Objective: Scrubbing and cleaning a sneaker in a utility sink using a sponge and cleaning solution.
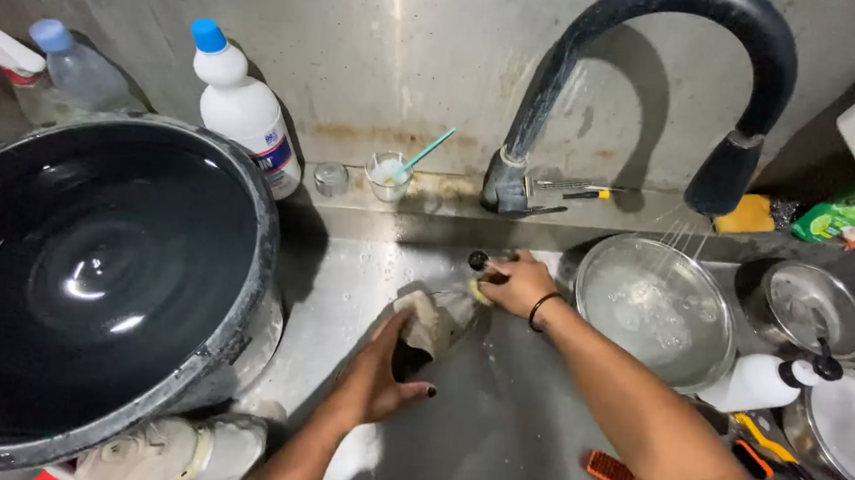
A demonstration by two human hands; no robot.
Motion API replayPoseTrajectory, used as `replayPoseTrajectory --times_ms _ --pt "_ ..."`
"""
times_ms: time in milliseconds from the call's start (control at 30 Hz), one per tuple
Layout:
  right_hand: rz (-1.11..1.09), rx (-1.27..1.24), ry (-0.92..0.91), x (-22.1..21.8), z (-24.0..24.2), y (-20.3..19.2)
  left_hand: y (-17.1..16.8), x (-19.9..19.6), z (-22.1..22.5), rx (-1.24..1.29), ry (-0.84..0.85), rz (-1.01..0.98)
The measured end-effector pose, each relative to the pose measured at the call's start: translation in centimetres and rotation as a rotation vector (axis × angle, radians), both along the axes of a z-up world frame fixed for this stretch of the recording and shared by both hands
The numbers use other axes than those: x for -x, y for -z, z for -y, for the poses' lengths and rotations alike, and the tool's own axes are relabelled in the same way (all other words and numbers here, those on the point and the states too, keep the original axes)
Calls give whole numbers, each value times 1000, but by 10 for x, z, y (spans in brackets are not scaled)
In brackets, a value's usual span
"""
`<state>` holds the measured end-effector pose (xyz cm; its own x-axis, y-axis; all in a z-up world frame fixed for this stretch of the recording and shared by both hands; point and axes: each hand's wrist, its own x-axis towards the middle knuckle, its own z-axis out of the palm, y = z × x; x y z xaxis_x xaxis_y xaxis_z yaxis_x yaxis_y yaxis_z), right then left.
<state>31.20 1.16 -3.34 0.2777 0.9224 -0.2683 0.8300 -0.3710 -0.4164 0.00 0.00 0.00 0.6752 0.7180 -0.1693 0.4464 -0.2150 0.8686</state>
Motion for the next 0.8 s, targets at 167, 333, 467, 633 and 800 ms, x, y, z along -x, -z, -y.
replayPoseTrajectory --times_ms 167,333,467,633,800 --pt "-399 -270 -383 77 37 -53 4 8 9 -85 -32 245" --pt "90 35 -139 1 -6 -15 3 3 15 -223 -198 202" --pt "-247 -471 -360 77 32 -51 4 -2 11 -74 -241 13" --pt "-11 245 76 40 25 -69 -6 -7 16 119 -271 -81" --pt "59 -320 151 -25 111 -103 -34 -10 15 168 -299 -93"
